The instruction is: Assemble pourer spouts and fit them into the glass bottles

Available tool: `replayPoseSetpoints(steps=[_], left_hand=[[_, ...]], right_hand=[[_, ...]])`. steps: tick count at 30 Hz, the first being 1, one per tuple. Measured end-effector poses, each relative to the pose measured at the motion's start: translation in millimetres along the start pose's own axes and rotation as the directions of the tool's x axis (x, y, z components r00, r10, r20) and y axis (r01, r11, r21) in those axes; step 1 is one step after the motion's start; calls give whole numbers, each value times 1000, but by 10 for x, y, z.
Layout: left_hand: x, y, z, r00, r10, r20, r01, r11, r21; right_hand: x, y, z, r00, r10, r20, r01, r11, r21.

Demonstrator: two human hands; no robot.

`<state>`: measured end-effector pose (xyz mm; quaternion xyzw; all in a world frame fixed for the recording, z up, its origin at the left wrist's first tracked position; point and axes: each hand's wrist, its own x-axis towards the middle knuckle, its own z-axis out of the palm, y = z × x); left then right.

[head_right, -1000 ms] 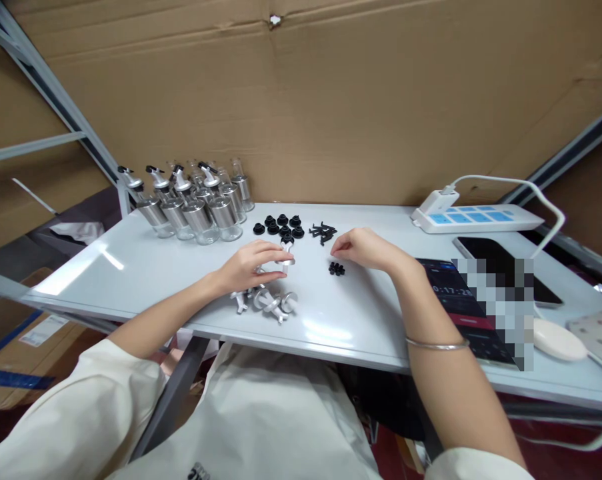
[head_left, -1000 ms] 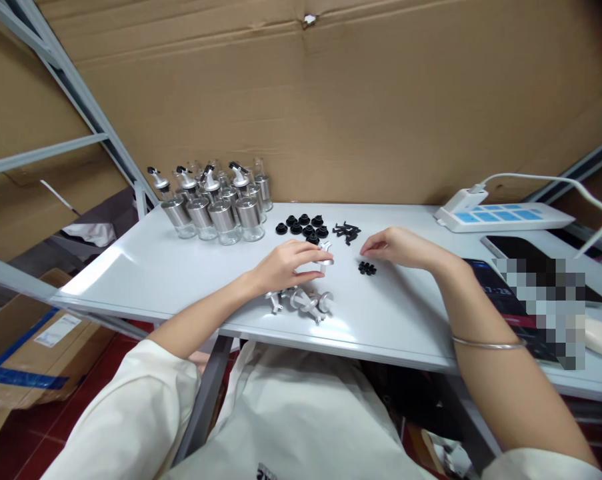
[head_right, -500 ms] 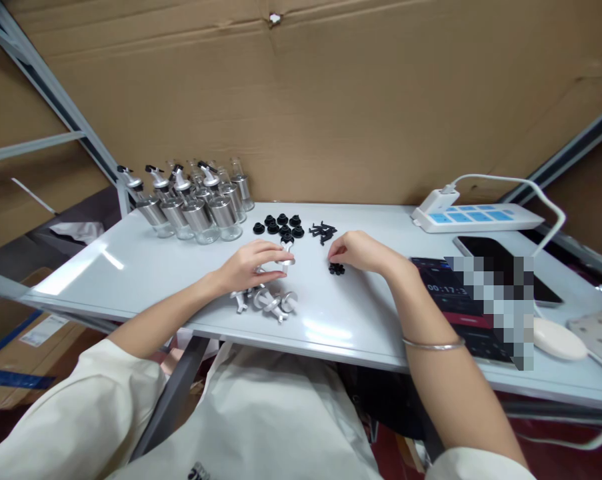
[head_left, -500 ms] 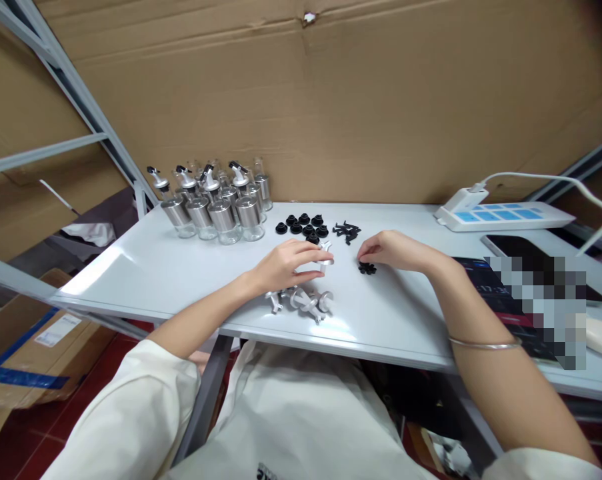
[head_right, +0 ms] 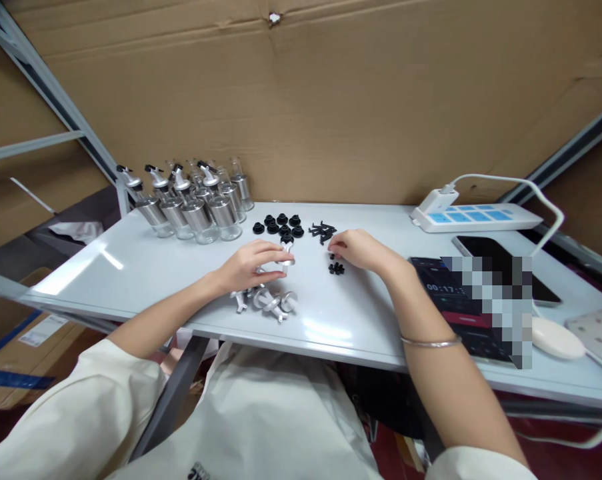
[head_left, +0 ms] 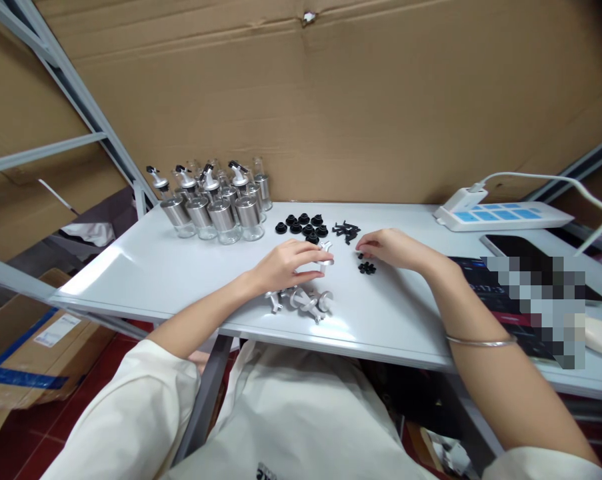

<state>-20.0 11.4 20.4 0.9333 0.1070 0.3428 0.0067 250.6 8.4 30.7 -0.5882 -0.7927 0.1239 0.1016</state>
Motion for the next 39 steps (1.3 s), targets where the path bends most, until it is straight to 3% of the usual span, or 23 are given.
replayPoseSetpoints(steps=[15, 23, 32, 39], left_hand=[[9, 12, -3, 1000, 2, -5, -2, 1000, 10], [15, 10, -8, 999, 38, -31, -37, 999, 25], [8, 12, -2, 999, 26, -22, -25, 999, 33], [13, 11, 2, 996, 62, -62, -60, 998, 27]], right_hand=[[-4, -14, -4, 998, 46, 46, -46, 999, 8], [-9, -36, -6, 999, 33, -5, -33, 999, 22], [-5, -102, 15, 997, 54, 46, -53, 998, -14], [-11, -130, 13, 999, 45, -5, -45, 998, 42]])
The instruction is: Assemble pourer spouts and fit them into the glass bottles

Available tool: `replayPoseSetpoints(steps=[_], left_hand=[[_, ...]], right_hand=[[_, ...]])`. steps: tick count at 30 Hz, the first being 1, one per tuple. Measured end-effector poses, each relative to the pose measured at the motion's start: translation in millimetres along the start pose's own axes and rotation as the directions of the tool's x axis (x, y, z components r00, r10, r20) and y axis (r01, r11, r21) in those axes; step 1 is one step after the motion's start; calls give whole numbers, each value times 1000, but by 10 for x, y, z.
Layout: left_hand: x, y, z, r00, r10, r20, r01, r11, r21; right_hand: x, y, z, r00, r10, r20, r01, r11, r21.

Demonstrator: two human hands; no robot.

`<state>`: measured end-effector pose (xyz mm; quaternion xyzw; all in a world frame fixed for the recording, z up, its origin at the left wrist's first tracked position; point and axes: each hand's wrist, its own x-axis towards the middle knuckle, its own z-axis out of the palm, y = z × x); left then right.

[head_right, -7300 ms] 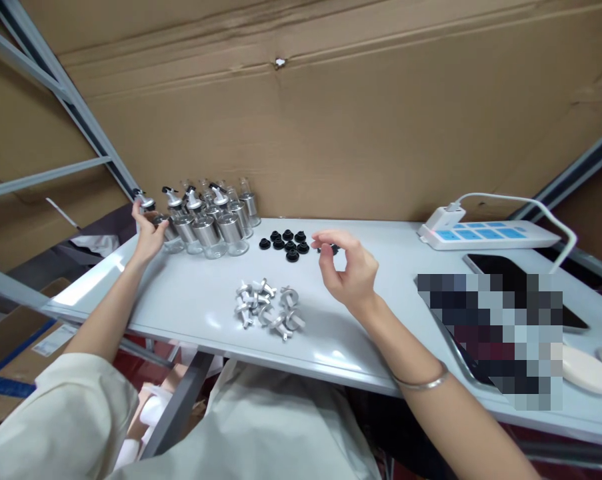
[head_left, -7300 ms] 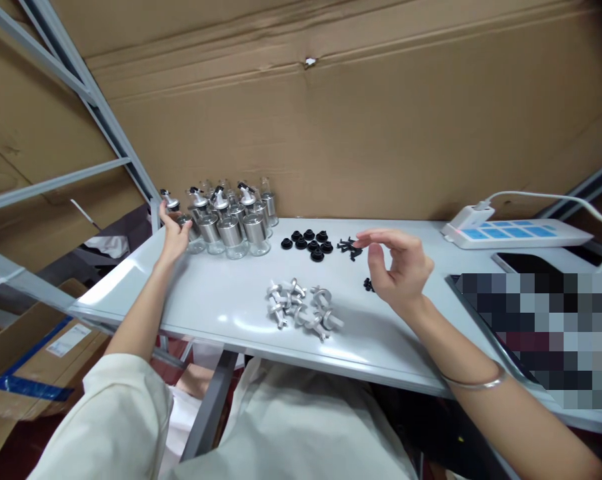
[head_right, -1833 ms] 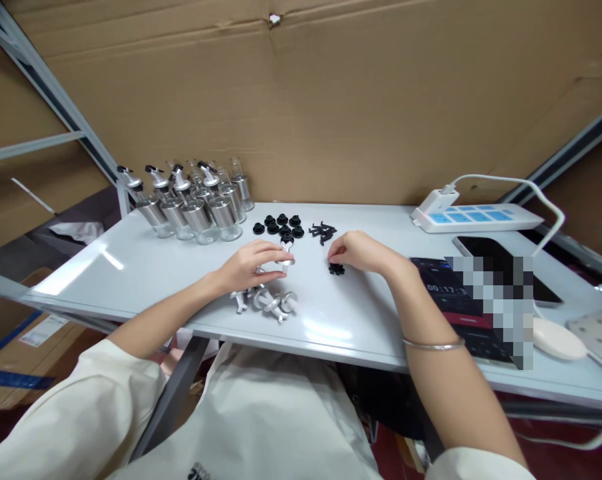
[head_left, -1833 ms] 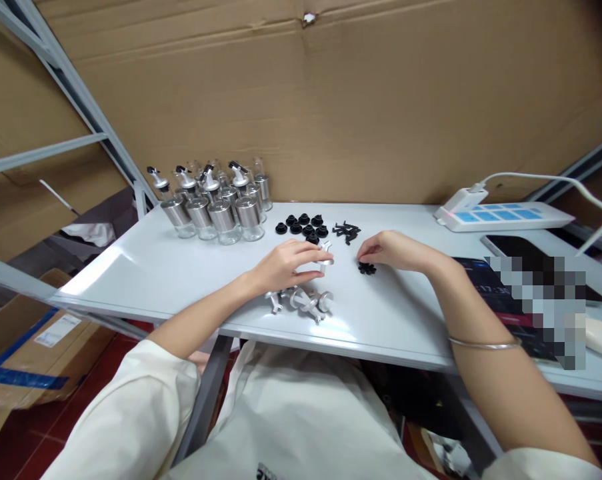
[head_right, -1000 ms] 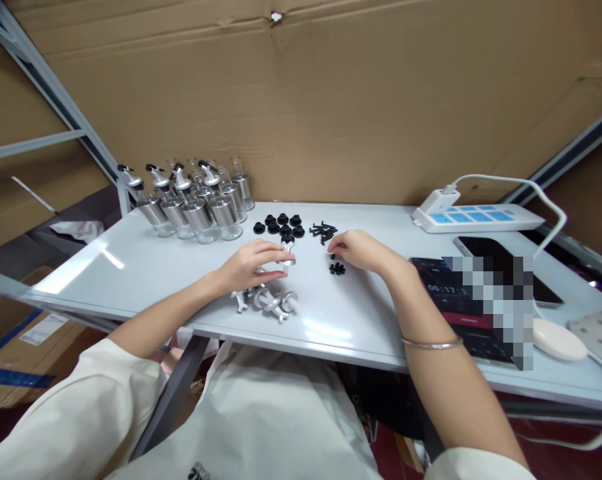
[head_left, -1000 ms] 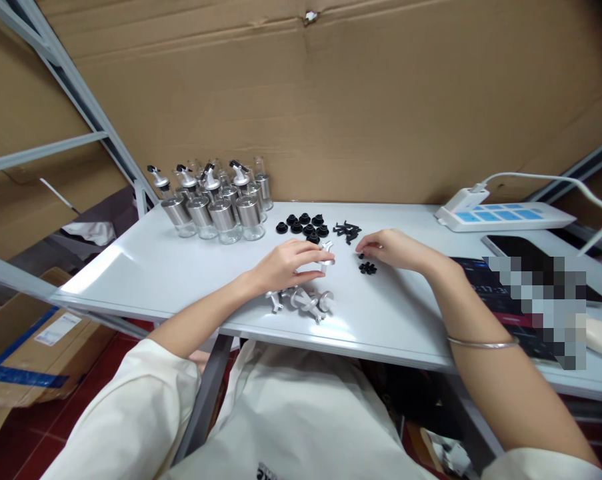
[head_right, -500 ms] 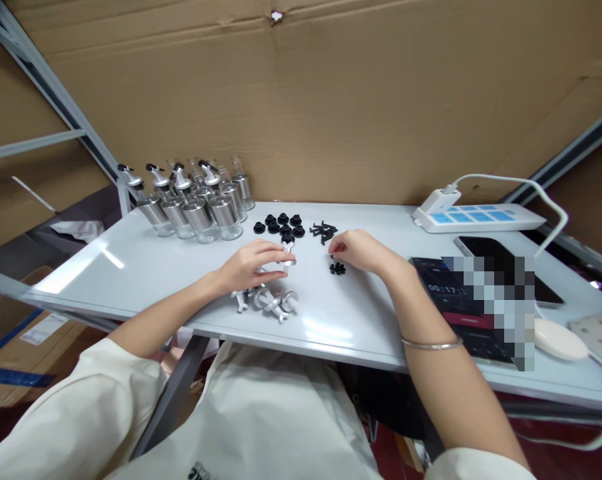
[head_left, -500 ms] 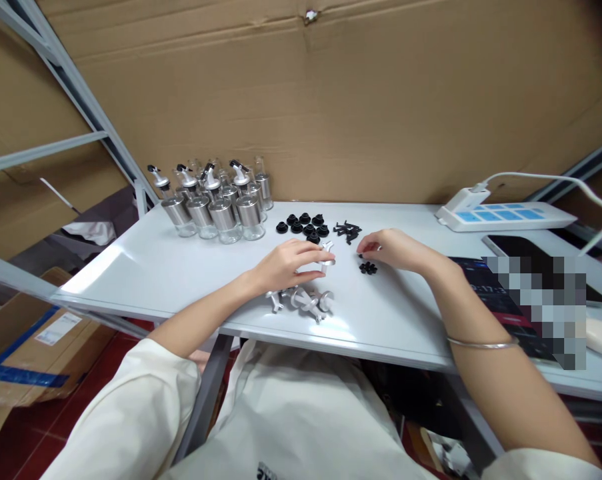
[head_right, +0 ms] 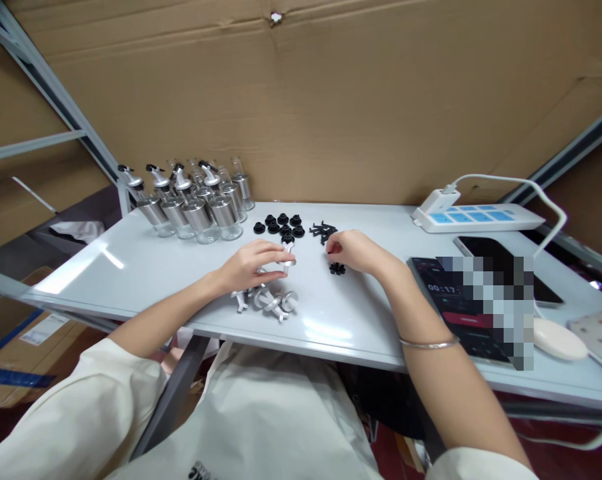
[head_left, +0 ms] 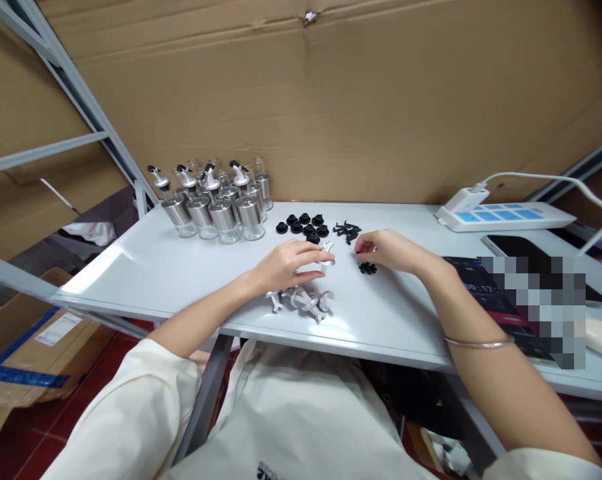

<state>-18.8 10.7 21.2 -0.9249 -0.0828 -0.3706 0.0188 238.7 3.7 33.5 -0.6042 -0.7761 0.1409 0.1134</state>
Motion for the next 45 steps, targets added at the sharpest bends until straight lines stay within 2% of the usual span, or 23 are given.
replayPoseSetpoints(steps=[5, 8, 15, 20, 23, 30, 36, 45], left_hand=[[-1, 2, -4, 1000, -3, 12, 3, 1000, 5], [-5, 0, -2, 1000, -9, 20, 9, 1000, 8], [-19, -8, 13, 998, -23, 53, 23, 1000, 0], [-15, 6, 9, 1000, -7, 21, 7, 1000, 1], [-12, 13, 11, 1000, -11, 16, 11, 1000, -2], [-15, 17, 17, 999, -6, 39, 7, 1000, -4], [-17, 11, 16, 999, 33, 6, -33, 999, 1], [-26, 1, 29, 999, 6, 42, -7, 1000, 16]], right_hand=[[-26, -58, -43, 985, -33, -170, 59, 987, 153], [-47, -111, -67, 975, -43, -218, 108, 949, 296], [-114, -342, -88, 955, -13, -297, 211, 732, 647], [-133, -430, -95, 930, -21, -367, 309, 586, 749], [-139, -450, -86, 927, -31, -373, 330, 538, 775], [-152, -505, -37, 947, -54, -317, 297, 526, 797], [-139, -493, -22, 941, -65, -333, 312, 546, 777], [-137, -506, -11, 936, -79, -344, 322, 588, 742]])
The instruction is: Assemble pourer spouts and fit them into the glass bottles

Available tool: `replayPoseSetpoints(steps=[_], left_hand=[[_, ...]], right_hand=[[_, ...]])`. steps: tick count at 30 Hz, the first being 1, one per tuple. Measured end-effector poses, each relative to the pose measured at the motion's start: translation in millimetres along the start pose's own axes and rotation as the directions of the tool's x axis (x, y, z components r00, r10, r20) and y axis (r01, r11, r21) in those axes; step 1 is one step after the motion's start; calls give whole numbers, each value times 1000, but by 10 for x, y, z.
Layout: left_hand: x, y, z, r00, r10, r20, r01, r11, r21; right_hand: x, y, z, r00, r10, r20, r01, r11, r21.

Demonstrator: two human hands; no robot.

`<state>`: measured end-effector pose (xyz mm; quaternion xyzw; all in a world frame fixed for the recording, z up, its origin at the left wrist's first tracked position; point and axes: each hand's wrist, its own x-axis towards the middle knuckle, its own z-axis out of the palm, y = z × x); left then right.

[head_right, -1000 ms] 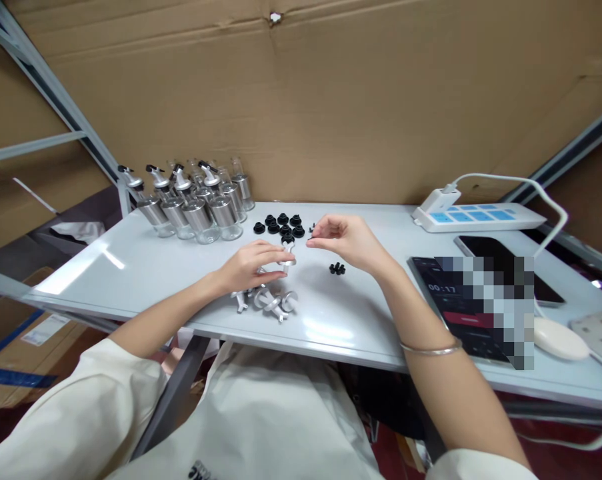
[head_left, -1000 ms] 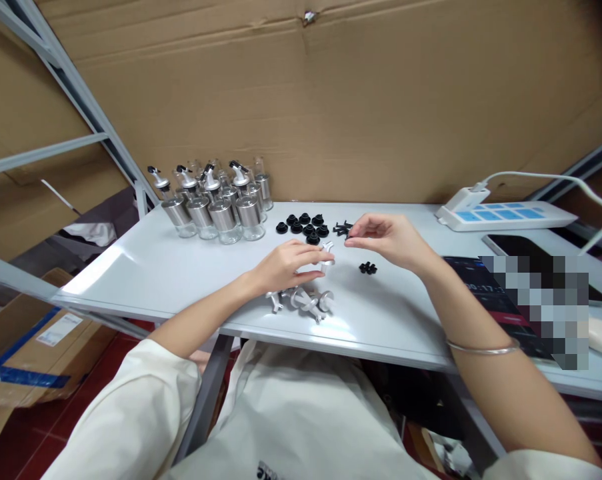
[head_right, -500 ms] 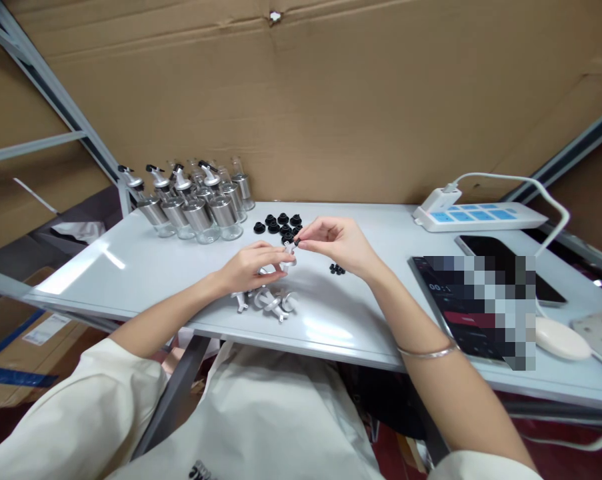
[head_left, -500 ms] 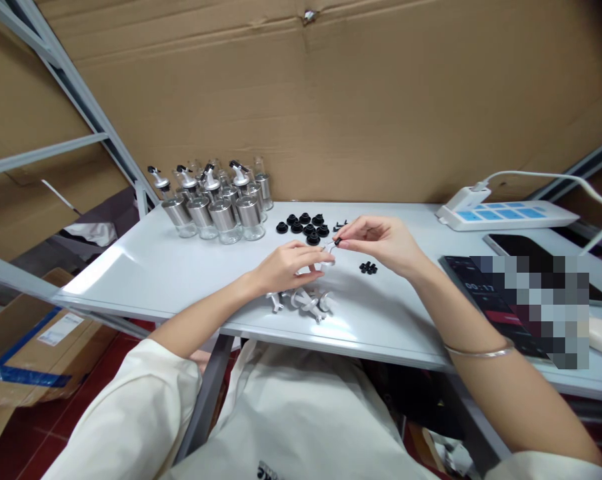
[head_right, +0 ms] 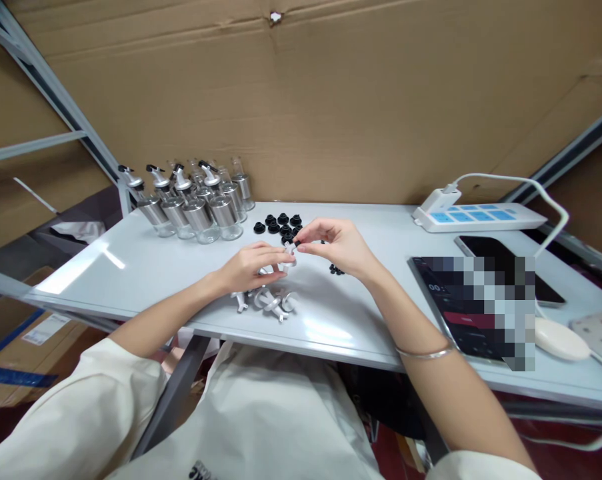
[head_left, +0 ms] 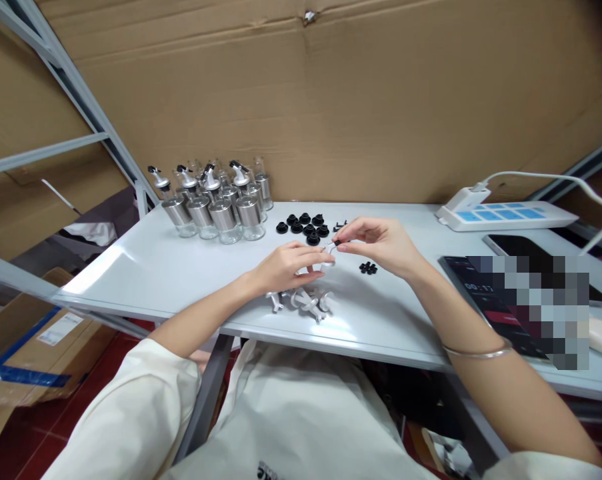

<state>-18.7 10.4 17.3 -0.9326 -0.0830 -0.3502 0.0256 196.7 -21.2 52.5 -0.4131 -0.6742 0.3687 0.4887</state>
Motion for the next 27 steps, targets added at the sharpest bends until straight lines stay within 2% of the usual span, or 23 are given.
replayPoseSetpoints(steps=[8, 12, 15, 19, 22, 27], left_hand=[[-1, -11, -10, 1000, 19, 2, -19, 1000, 23], [-6, -19, -6, 999, -20, 46, 19, 1000, 23], [4, -1, -26, 996, -50, 74, 50, 999, 3], [28, 37, -67, 992, -71, 101, 77, 995, -62], [38, 44, -78, 995, -55, 87, 63, 995, -83], [34, 27, -61, 994, -41, 104, 47, 997, -53]], right_hand=[[-1, 2, 24, 1000, 7, 1, -7, 1000, -26], [4, -1, 35, 1000, 27, 4, -27, 1000, -9], [2, -2, 12, 994, 94, 64, -101, 988, 116], [-6, -6, -28, 942, 205, 265, -292, 891, 347], [-9, -15, -32, 914, 245, 325, -365, 846, 389], [-6, -18, -17, 900, 278, 335, -403, 822, 402]])
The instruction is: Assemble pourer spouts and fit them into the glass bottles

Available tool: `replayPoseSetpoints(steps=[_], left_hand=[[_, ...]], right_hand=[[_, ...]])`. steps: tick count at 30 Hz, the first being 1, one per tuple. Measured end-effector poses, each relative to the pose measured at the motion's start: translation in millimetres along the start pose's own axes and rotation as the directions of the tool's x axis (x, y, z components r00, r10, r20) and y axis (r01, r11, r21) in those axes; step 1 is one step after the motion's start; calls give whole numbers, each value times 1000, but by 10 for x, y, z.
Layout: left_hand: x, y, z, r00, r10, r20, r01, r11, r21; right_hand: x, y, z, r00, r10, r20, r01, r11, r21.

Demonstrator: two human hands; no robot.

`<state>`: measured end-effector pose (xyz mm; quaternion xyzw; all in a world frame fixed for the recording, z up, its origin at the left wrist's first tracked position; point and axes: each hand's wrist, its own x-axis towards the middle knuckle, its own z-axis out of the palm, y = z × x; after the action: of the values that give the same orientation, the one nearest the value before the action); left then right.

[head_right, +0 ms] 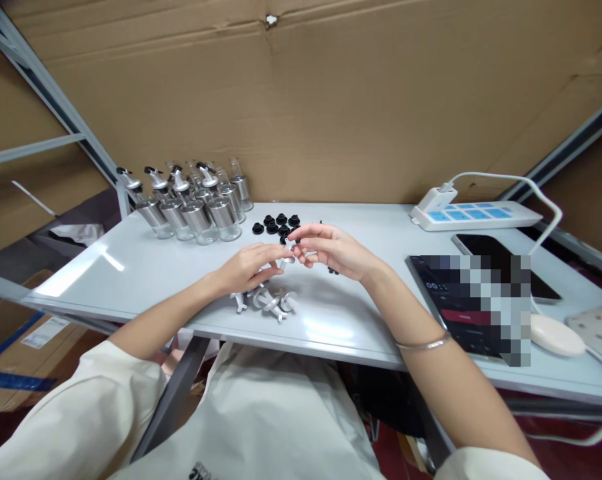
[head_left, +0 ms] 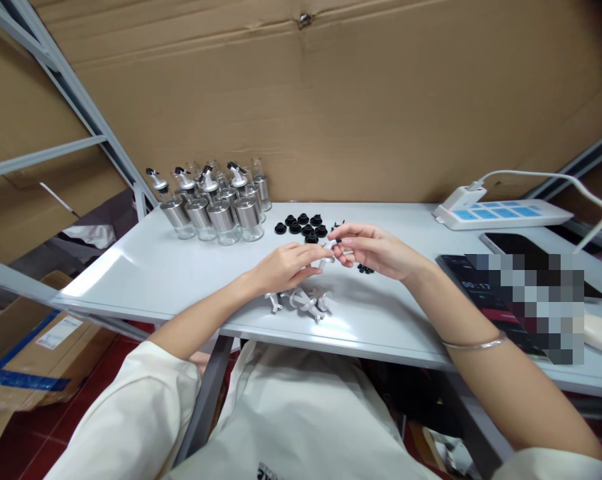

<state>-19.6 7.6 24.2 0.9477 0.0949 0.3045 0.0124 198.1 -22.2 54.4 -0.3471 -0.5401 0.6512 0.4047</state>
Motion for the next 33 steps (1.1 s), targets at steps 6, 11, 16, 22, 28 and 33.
replayPoseSetpoints(steps=[6, 11, 16, 22, 28, 33], left_hand=[[-17, -12, 13, 1000, 26, -8, -25, 996, 89], [-25, -19, 25, 999, 23, 32, -26, 994, 103], [-24, -12, 25, 998, 57, 21, -59, 993, 107], [-22, 7, 15, 998, 34, 55, -40, 992, 117], [-5, 39, -4, 998, 51, 39, -56, 989, 139], [-2, 32, -4, 997, 68, 26, -71, 988, 139]], right_hand=[[4, 15, -21, 999, 28, 32, -31, 996, 89], [-10, 15, -29, 997, 45, 61, -50, 996, 80], [-13, 11, -30, 995, 47, 93, -53, 996, 66], [-6, 19, -22, 997, 24, 74, -26, 999, 22], [-8, 24, -9, 999, 17, 45, -17, 1000, -5], [-5, 17, 25, 999, -20, 26, 21, 1000, -16]])
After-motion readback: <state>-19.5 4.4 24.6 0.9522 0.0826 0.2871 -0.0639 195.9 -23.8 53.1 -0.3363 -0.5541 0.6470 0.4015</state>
